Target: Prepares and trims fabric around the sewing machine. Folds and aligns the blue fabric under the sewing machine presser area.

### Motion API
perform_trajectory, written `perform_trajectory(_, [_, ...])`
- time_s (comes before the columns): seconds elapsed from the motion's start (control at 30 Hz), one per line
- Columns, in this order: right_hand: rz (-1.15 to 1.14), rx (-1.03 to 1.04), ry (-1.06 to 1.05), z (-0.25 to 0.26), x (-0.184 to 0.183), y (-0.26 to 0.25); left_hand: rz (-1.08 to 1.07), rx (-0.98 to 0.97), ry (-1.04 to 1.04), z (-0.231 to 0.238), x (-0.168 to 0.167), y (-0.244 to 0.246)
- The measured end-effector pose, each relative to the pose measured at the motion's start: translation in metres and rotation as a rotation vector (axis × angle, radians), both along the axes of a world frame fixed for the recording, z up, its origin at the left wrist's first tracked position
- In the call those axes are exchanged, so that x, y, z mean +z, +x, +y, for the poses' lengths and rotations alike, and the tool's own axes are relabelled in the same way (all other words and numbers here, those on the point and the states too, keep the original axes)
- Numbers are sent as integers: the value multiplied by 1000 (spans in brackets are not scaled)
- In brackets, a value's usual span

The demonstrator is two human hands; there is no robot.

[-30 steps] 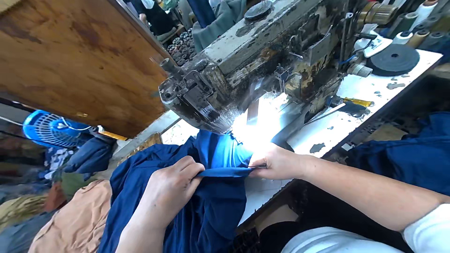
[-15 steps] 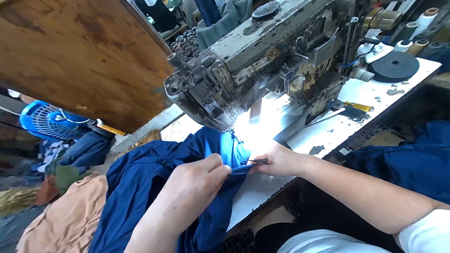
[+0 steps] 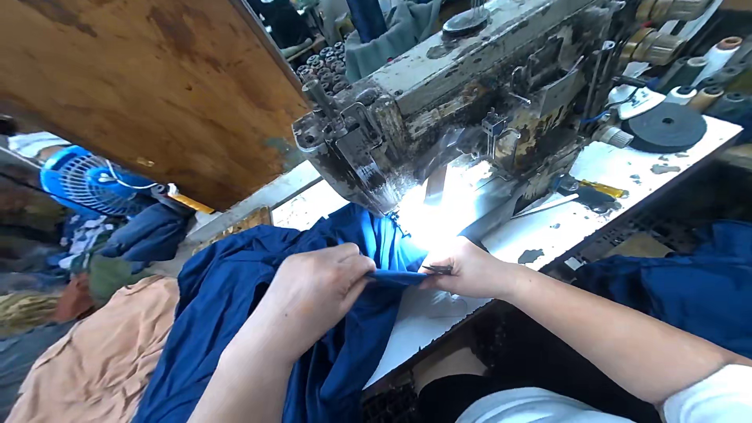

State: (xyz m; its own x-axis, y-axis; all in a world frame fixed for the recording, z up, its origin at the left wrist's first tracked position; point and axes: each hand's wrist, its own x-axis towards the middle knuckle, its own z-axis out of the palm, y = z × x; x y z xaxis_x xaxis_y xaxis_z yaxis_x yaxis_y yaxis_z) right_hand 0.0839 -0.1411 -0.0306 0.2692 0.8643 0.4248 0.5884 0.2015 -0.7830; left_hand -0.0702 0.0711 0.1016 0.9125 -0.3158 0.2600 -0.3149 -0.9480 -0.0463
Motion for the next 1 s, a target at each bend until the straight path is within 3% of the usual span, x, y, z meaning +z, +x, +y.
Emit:
perform_trajectory(0.1, [3,-5,-10,0,2,0,-60,106,94,25,-1,4])
perform_trajectory(0.27, [28,-6,-19,1,4,1,26,85,-174,17,-3,-2])
perform_trajectory(0.43, [25,-23,8,2,3,1,-96,114,132,12,6,-1])
perform_trajectory(0.57, [28,-23,1,2,2,0,-101,200,49,31,3,1])
perform_trajectory(0.7, [44,-24,12,0,0,0,-40,150,-160,15,4,-6])
perform_trajectory(0.87, [12,-36,37,1,-2,0,-87,123,79,-6,10,-8])
perform_trajectory(1.0, [19,-27,69,-1,-4,-1,-2,136,-8,-17,9,-9])
